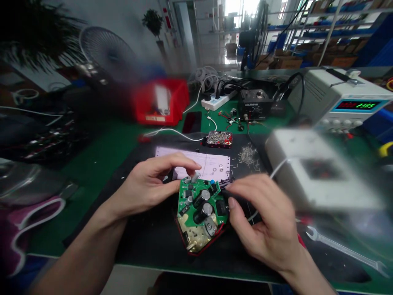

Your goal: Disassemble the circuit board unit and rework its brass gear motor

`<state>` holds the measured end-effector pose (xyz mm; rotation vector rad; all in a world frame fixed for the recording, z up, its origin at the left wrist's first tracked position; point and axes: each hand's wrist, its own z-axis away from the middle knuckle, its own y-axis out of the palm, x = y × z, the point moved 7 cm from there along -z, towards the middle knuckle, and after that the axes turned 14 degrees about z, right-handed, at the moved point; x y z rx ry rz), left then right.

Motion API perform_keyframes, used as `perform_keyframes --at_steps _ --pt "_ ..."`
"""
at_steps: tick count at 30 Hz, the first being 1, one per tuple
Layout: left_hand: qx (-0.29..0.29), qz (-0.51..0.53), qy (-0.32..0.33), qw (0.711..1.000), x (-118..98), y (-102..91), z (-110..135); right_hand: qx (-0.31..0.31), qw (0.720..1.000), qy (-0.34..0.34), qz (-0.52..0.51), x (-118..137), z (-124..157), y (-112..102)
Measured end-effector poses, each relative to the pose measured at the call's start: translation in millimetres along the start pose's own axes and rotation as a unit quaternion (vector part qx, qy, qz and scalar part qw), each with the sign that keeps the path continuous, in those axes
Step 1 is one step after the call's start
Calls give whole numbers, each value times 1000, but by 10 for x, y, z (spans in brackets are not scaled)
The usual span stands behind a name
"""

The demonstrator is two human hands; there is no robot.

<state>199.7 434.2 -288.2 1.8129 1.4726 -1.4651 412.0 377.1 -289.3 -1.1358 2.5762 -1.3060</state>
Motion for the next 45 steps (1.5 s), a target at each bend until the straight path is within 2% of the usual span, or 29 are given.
perform_keyframes --at_steps 4,8,16,20,23,26,29,39,45 --pt "-7 -41 31 999 -12 -15 -5 7 999 32 9 -73 6 16" --pt "-20 -69 57 996 -11 -34 8 24 999 24 -3 -73 8 32" --pt "0 -52 106 993 -93 28 19 67 997 21 -23 -51 49 122" --pt "-12 -68 88 994 -61 40 25 84 993 30 -71 -31 47 174" --pt "-19 -84 50 995 50 36 16 94 988 43 -118 -10 23 181" --pt "22 -82 34 996 149 102 -8 99 983 51 -148 -2 2 182" --pt "52 -76 60 994 140 168 -30 99 981 52 -157 -6 1 185" --pt "26 -67 63 995 143 118 -31 69 983 41 -168 -16 32 149" --pt "20 -69 82 994 72 130 -58 38 991 29 -123 -14 44 94"
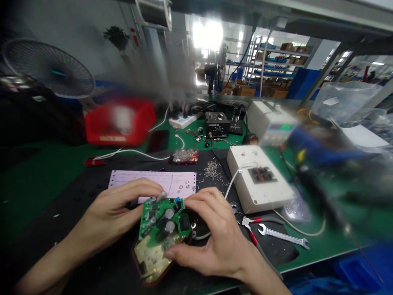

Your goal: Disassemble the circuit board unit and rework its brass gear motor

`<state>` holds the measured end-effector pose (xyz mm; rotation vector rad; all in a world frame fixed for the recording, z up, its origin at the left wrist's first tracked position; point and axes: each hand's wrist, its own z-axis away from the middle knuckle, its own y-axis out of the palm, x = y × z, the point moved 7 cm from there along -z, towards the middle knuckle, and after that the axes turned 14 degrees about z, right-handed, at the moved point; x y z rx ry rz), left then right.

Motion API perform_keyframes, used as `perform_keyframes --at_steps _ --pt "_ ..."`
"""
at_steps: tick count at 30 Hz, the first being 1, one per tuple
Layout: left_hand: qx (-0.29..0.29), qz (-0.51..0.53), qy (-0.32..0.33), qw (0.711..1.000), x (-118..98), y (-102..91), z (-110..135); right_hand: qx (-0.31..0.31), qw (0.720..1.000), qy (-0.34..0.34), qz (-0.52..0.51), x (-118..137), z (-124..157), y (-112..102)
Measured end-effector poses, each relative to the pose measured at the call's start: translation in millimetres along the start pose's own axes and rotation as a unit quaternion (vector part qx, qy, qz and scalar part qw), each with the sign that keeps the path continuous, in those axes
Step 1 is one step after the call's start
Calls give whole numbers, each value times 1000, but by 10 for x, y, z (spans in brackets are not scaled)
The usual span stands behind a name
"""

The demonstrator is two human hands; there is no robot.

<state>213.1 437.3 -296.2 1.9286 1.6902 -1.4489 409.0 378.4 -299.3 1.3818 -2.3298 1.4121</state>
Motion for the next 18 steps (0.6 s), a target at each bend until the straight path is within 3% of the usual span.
perform_keyframes --at_steps 6,12,18 --pt "-7 -16 29 999 -30 4 37 -43 998 -41 33 48 39 -41" --pt "-6 -29 55 998 -109 23 80 -6 992 -82 99 99 77 14" --pt "2 -55 80 995 -388 -87 155 -3 985 -90 145 63 96 18"
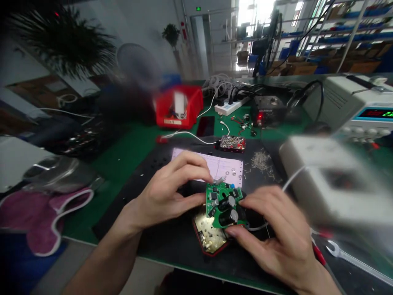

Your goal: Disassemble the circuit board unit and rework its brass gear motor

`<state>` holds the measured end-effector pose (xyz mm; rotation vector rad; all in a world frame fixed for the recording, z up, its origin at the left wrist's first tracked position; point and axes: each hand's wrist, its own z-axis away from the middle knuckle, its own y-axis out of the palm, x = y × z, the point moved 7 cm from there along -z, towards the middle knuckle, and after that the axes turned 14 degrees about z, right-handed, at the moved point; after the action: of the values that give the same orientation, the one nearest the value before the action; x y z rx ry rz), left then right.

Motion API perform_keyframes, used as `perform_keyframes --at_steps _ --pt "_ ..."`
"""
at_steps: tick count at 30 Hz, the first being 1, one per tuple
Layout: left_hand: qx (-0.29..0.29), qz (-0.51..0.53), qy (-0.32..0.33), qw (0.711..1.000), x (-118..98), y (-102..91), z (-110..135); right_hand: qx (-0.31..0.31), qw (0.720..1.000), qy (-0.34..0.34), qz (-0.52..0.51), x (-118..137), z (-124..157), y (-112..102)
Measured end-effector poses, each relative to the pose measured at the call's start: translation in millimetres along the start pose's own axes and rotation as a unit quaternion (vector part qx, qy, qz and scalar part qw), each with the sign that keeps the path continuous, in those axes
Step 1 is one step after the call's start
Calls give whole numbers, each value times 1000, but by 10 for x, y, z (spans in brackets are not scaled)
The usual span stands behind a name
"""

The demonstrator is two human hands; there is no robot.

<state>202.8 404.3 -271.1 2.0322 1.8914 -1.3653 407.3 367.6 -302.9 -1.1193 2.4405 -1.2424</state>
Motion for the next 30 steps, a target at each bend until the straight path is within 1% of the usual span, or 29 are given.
perform_keyframes --at_steps 4,9,14,18,22,26,28,30 --pt "-7 9 37 999 -208 -54 54 11 1000 9 6 -7 10 27" --pt "2 11 60 998 -300 18 69 1 1000 18 0 -16 -1 25" --pt "-54 -32 72 995 -288 13 72 -11 999 26 -20 -54 35 2" --pt "-62 -79 89 991 -272 -13 75 -32 997 53 -54 -99 55 -64" --pt "-73 -105 85 988 -248 -16 69 -74 992 93 -31 -135 67 -152" --pt "-109 -103 92 985 -255 -10 78 -75 989 125 5 -165 67 -132" --pt "-116 -101 85 984 -249 2 72 -99 986 135 28 -172 69 -149" --pt "-118 -106 80 984 -244 22 59 -135 979 147 46 -160 90 -200"
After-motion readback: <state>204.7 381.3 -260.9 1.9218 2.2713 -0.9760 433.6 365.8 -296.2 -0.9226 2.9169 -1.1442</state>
